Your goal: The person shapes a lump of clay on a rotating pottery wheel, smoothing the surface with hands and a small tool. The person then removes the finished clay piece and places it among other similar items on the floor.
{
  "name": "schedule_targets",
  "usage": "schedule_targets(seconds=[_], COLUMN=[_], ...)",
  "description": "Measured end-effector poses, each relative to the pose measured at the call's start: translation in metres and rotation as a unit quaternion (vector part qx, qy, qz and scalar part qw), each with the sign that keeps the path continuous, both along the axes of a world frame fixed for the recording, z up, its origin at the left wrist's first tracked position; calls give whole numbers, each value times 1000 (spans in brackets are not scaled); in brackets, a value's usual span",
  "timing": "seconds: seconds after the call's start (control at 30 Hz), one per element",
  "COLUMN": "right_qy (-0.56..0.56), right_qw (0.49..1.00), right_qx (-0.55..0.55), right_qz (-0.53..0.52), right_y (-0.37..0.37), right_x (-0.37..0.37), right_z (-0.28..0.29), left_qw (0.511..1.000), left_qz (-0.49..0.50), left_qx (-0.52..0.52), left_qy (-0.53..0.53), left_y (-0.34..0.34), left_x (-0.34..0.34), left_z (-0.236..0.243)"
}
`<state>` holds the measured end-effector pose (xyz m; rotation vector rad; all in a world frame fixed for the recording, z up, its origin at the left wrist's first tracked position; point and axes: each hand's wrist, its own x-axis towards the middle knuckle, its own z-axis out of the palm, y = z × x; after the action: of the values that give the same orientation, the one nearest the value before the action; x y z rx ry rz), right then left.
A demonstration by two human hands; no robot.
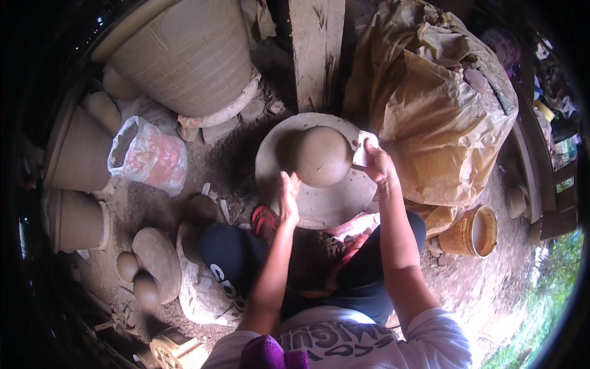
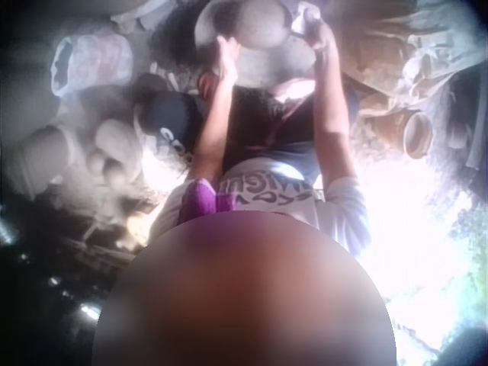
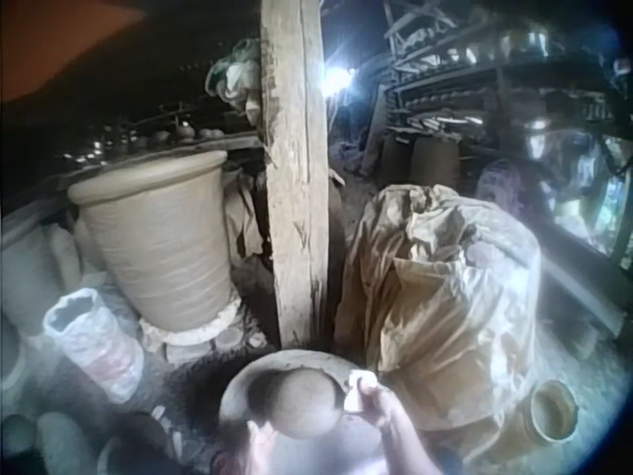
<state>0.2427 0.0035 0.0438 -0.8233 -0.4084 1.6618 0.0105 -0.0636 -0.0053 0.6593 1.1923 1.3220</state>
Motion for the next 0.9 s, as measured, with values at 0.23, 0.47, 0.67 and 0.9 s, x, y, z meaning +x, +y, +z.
schedule_targets(seconds=[0.23,0.47,0.67,0.9], right_qy=[-332,-571,-639,-673], right_qw=[914,761,704,677], right_qx=[193,228,239,239], right_qz=[-128,-206,-196,-176], right_y=[-29,-17,-32,-37], right_x=[-13,-38,-44,-52], right_z=[-5,-15,-7,1], left_qw=[922,979,972,970], left_qz=[69,139,129,192], left_qx=[-65,-76,-188,-102], left_qy=[375,126,55,113], left_y=[70,22,-84,13], left_x=[-91,-62,30,-60], left_z=[-27,-62,-51,-31])
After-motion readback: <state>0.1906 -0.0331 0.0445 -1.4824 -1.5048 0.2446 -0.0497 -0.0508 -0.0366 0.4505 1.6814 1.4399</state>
